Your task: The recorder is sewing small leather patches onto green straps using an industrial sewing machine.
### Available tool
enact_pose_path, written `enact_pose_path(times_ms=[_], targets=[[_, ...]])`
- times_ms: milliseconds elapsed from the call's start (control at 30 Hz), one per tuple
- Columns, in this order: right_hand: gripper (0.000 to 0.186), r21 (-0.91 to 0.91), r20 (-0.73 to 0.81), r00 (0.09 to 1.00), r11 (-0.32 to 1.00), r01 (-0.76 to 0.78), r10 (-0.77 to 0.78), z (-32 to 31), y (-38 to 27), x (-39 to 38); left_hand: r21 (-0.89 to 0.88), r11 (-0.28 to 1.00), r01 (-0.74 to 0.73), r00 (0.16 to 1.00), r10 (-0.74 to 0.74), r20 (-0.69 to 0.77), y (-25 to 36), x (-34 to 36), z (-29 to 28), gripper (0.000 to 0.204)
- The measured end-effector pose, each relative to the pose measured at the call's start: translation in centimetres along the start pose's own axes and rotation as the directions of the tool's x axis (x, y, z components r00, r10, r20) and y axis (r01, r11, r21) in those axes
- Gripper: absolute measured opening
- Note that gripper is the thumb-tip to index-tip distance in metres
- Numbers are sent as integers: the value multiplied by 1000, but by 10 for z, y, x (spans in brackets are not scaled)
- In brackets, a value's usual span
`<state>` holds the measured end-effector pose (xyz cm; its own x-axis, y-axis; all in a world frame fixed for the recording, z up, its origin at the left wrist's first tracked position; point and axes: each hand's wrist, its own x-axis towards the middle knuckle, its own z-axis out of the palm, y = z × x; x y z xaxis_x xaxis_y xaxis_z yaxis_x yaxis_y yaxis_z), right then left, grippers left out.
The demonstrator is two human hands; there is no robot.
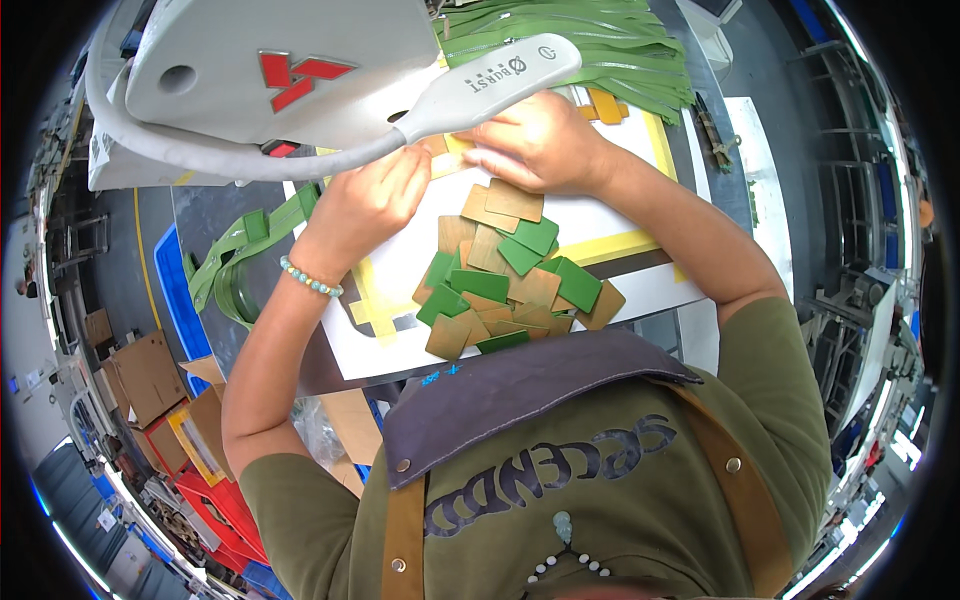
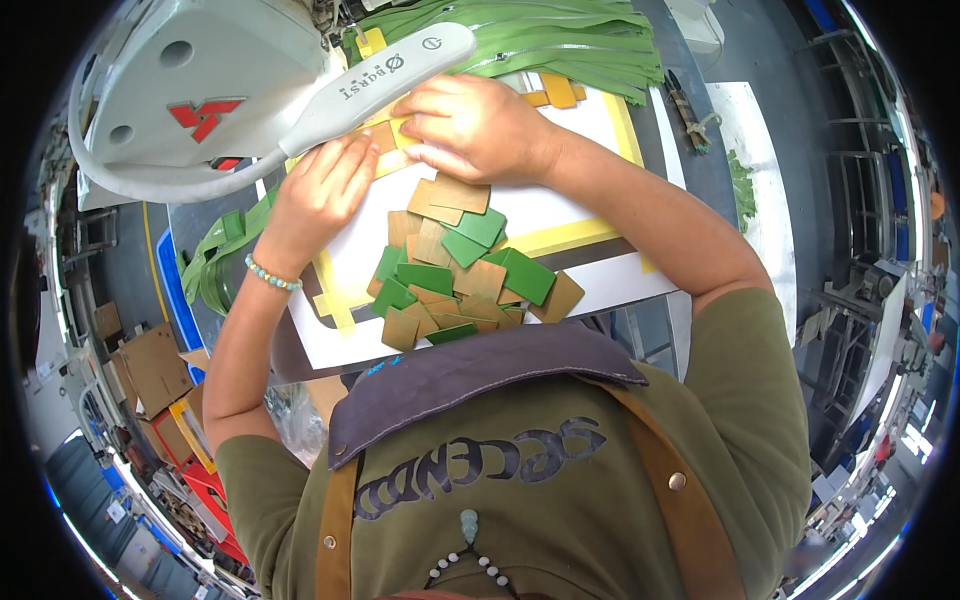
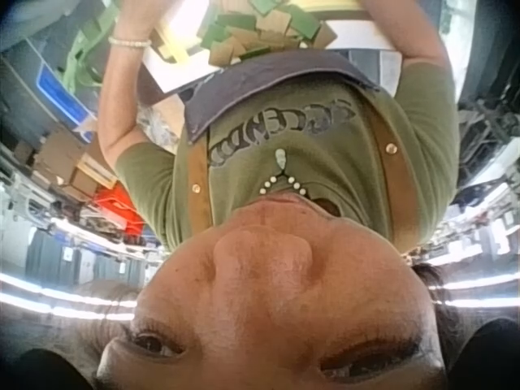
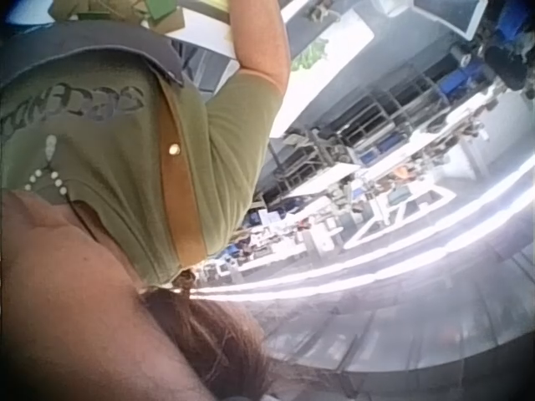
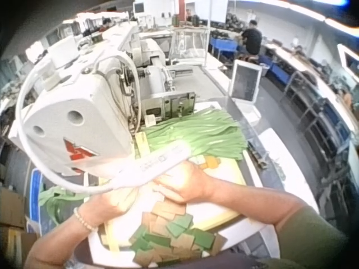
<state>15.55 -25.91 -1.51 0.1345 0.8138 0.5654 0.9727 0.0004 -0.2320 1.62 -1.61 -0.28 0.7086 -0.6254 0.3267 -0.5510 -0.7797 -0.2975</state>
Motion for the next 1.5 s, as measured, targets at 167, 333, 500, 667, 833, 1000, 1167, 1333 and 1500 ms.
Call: enact_pose_path(times_ms=[167, 333, 500, 667, 833, 1000, 1167, 1333, 1500], targets=[[14, 68, -66, 992, 992, -105, 110, 3, 1, -1, 88, 995, -46, 999, 45, 18, -2, 1, 3, 30], [13, 72, -61, 990, 990, -124, 129, 7, 2, 0, 150, 977, -148, 988, 140, 66, -10, 12, -2, 27], [22, 98, -22, 999, 995, -25, 27, 8, 5, 3, 55, 980, -193, 981, 194, -22, -15, 27, -5, 22], [30, 122, 4, 1000, 992, 28, -29, 5, 4, 3, 34, 992, -119, 993, 118, 31, -5, 20, -5, 24], [38, 95, 110, 992, 994, 55, -66, 1, 3, 1, -13, 998, 59, 991, -60, -121, 4, -4, -15, 36], [41, 137, 148, 988, 990, 25, -45, -1, 3, 3, -211, 933, 292, 942, -319, -107, 12, -13, -5, 33], [42, 173, 143, 989, 985, 16, -41, 4, 6, 4, -403, 860, 311, 900, -403, -166, 17, -7, 5, 36], [35, 127, 173, 984, 992, 26, -48, 1, 1, 12, -473, 832, 290, 915, -385, -116, 16, -3, 7, 33], [30, -13, 86, 992, 995, 98, -96, 9, -3, 9, -473, 832, 290, 922, -376, -97, 18, -2, 10, 30]])
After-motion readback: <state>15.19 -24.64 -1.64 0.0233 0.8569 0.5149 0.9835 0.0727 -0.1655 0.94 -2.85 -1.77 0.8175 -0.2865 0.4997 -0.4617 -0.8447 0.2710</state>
